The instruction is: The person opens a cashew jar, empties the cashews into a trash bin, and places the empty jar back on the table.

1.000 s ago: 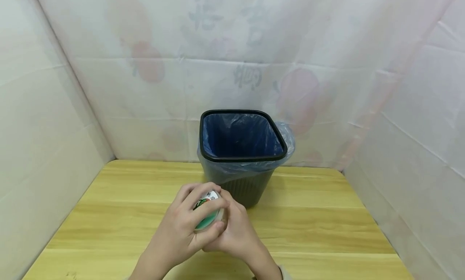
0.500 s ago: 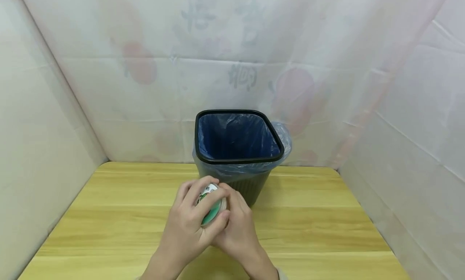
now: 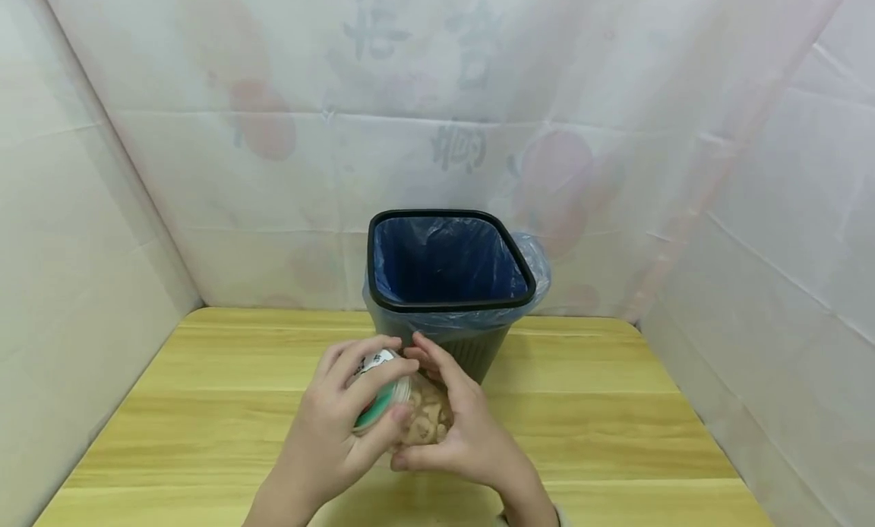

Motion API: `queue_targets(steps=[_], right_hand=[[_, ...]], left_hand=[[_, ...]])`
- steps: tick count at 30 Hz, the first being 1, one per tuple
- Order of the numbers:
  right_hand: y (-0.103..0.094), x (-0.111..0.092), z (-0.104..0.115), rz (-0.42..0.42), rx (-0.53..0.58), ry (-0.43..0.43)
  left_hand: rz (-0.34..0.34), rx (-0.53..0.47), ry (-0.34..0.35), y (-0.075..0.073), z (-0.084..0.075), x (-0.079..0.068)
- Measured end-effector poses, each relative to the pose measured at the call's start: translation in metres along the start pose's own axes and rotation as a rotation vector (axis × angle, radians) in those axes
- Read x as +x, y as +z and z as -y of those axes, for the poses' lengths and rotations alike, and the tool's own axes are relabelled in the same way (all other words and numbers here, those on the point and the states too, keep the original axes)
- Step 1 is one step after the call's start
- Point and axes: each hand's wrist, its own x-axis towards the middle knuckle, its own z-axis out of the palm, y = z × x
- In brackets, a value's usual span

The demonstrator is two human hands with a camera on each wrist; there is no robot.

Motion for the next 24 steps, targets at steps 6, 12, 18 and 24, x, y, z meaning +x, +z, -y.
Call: queue_targets(steps=[6, 12, 18, 24], right_hand=[[-0.002, -0.004, -0.006, 0.186, 0.147, -0.078], [0.004, -0.001, -0.009, 0.194, 0.086, -0.133], [-0.004, 0.001, -0.008, 0.211, 0.105, -0.148], [-0.012, 0.003, -0.009, 0.228, 0.082, -0.188]], left_hand=[[0.037, -0.059, 0.065, -0.004, -0.002, -0.004], [0.080, -0.085, 0.122, -0.006, -0.001, -0.005], [0.189, -0.155, 0.183, -0.014, 0.004, -0.002], [0.193, -0.176, 0.212, -0.015, 0.006, 0.003]])
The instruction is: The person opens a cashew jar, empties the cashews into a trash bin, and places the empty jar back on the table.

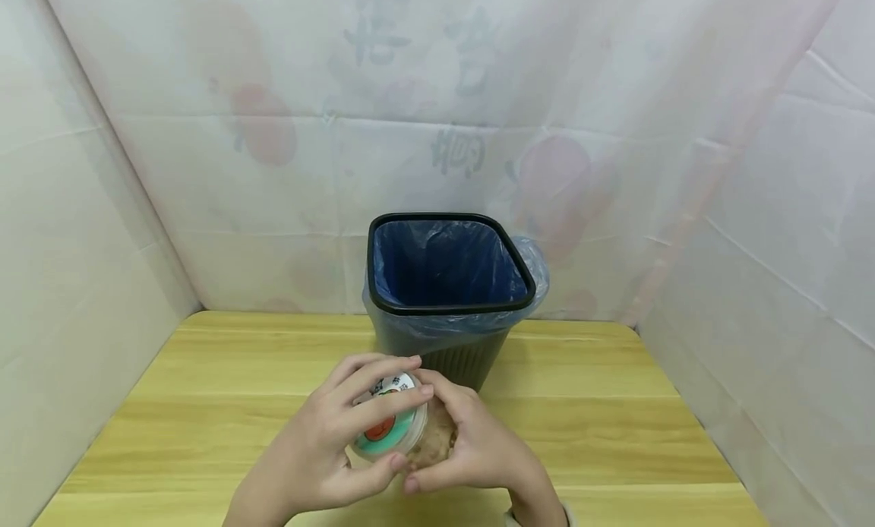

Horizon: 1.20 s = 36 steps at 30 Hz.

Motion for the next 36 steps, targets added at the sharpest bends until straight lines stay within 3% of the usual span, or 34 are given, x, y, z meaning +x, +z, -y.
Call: queue_targets(steps=[6, 10, 18, 23, 28, 36], right_hand=[[0.002, 0.000, -0.002, -0.016, 0.017, 0.005], [0.006, 0.001, -0.002, -0.052, 0.022, 0.059], [0.011, 0.002, 0.002, -0.181, -0.183, 0.146], [0.013, 0.003, 0.003, -0.193, -0.222, 0.168], [0.010, 0.002, 0.002, -0.148, -0.193, 0.149], [0.006, 0.000, 0.000, -0.100, -0.138, 0.038]], left_hand=[[-0.030, 0.051, -0.002, 0.002, 0.001, 0.003], [-0.033, 0.089, -0.074, 0.003, 0.003, 0.001], [-0.043, 0.155, -0.194, 0.004, 0.006, -0.004], [-0.047, 0.172, -0.219, 0.004, 0.007, -0.005], [-0.063, 0.154, -0.212, 0.005, 0.008, -0.005], [-0.094, 0.135, -0.183, 0.003, 0.007, -0.004]])
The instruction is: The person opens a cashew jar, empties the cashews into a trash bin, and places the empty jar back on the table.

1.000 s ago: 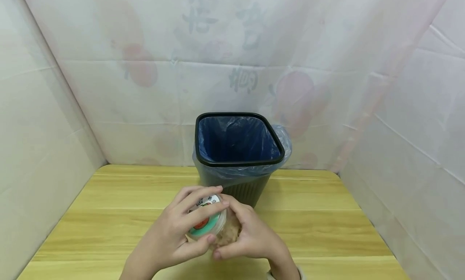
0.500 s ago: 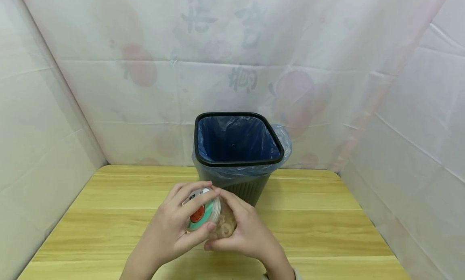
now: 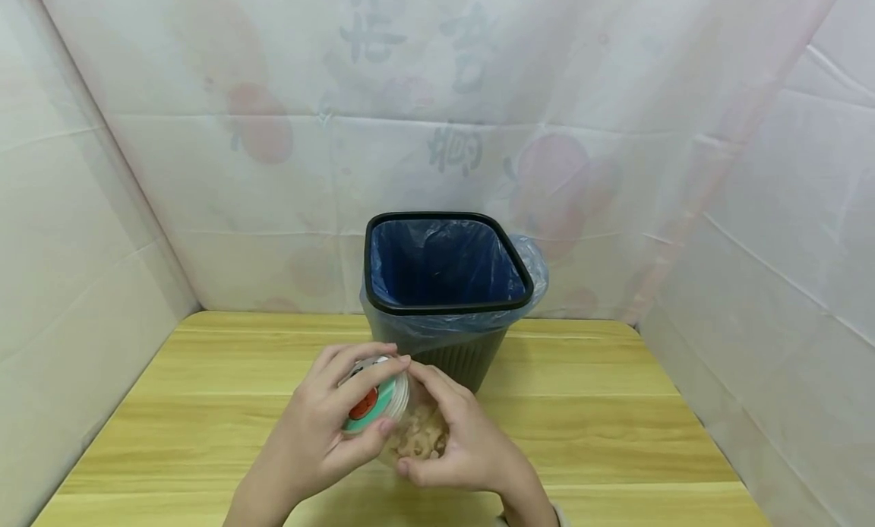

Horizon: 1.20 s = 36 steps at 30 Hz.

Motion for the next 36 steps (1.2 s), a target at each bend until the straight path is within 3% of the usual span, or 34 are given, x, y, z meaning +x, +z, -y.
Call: queue_targets(steps=[8, 12, 18, 24, 36], right_hand=[[-0.009, -0.003, -0.004, 0.008, 0.018, -0.013], [-0.013, -0.005, -0.005, 0.043, 0.042, 0.003], [-0.016, -0.005, -0.005, 0.063, 0.051, -0.005], [-0.016, -0.004, -0.004, 0.049, 0.035, 0.014], [-0.012, -0.004, -0.001, -0.023, -0.021, 0.085]], left_hand=[[0.109, -0.079, 0.068, -0.008, -0.001, 0.000], [0.112, -0.119, 0.127, -0.010, -0.001, 0.001], [0.090, -0.137, 0.155, -0.010, -0.001, 0.003], [0.076, -0.103, 0.137, -0.009, 0.002, 0.003], [0.110, 0.003, 0.013, -0.010, 0.003, -0.001]])
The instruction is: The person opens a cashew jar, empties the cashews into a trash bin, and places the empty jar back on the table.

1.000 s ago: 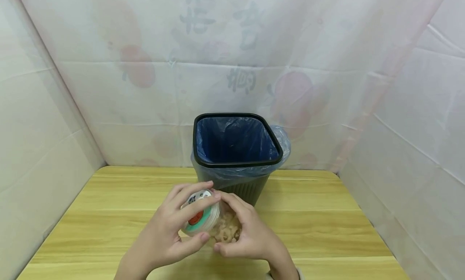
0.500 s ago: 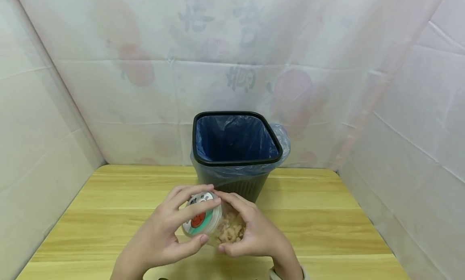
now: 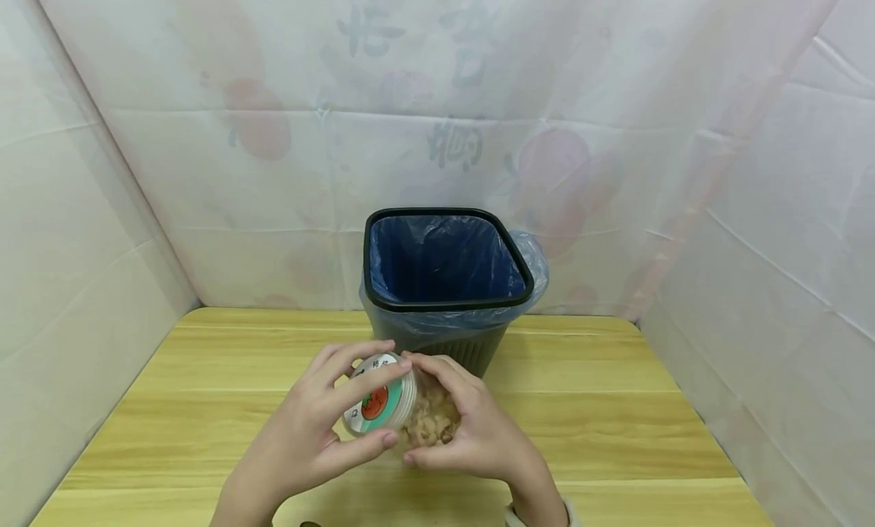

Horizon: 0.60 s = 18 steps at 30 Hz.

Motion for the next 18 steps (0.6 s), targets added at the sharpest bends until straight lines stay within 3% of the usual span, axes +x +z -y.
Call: queue_targets(steps=[9, 18], right_hand=[[0.0001, 0.0002, 0.0015, -0.007, 0.029, 0.019], [-0.0037, -0.0017, 0.0015, 0.016, 0.051, 0.024]], left_hand=[[0.017, 0.009, -0.030, -0.0004, -0.0008, -0.0007], [-0.019, -0.062, 0.078, 0.0013, -0.0011, 0.0037]])
